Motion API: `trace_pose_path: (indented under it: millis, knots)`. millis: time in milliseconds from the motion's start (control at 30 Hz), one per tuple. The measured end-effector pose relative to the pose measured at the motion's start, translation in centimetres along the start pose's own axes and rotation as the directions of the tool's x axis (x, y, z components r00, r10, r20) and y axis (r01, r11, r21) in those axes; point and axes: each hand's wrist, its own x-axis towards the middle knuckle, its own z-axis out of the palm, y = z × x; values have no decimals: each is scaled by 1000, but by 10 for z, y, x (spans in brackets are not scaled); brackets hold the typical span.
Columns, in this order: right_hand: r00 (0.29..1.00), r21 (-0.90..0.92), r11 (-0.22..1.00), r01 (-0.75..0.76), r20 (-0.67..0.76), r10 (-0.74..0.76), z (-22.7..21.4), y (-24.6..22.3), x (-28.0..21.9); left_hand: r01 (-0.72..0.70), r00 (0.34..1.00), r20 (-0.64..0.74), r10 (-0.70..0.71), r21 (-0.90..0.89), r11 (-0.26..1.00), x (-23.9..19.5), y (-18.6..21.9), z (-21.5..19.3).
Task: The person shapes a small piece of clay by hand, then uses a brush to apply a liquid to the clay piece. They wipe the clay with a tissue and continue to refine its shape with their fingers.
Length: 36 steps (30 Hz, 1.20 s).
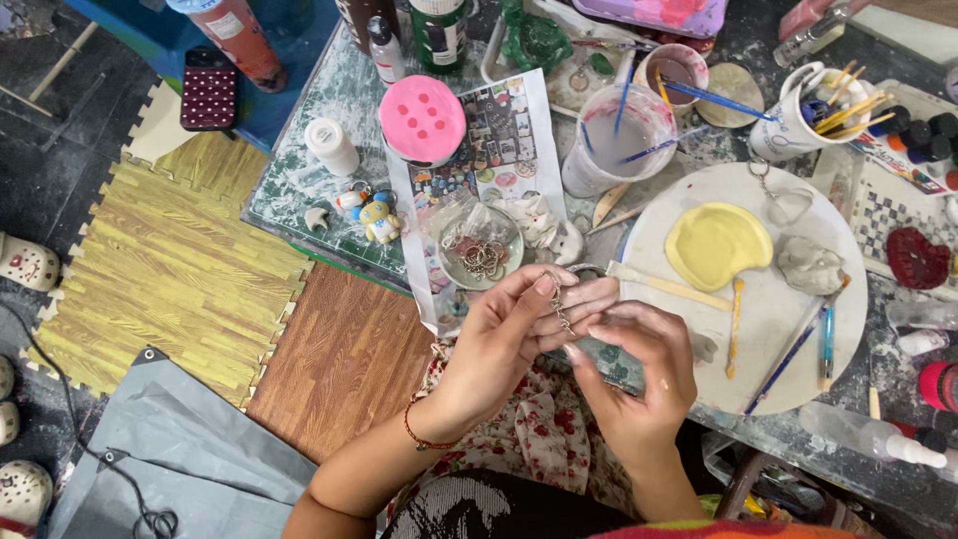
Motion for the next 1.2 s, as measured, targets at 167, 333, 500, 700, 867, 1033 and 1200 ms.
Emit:
trace_pose_path:
  millis: [167,333,500,700,867,1033,1200]
  knots:
    - [999,-19,999,-29,-34,28,1,1,0,-25,999,-20,26,27,999,1,-10,-1]
    - [998,-49,998,-42,-45,39,-3,1,-2,-71,995,-59,75,77,995,-3,-19,2]
    - [995,-47,996,-75,-68,71,-6,7,-6,-24,999,-37,24,12,1000,-7,-22,-2]
    - [980,125,973,-197,6,197,-26,17,-11,-139,976,188,113,127,982,-8,-39,-20]
    - [963,-90,969,-232,116,241,-43,10,-14,-41,987,157,-19,372,927,-18,-59,-19]
    - [962,-202,956,-212,128,240,-50,-4,-13,-172,981,67,181,732,659,-18,-55,-12]
    - [966,-210,959,-190,137,221,-48,-5,-12,-212,966,88,242,806,553,-18,-47,-6]
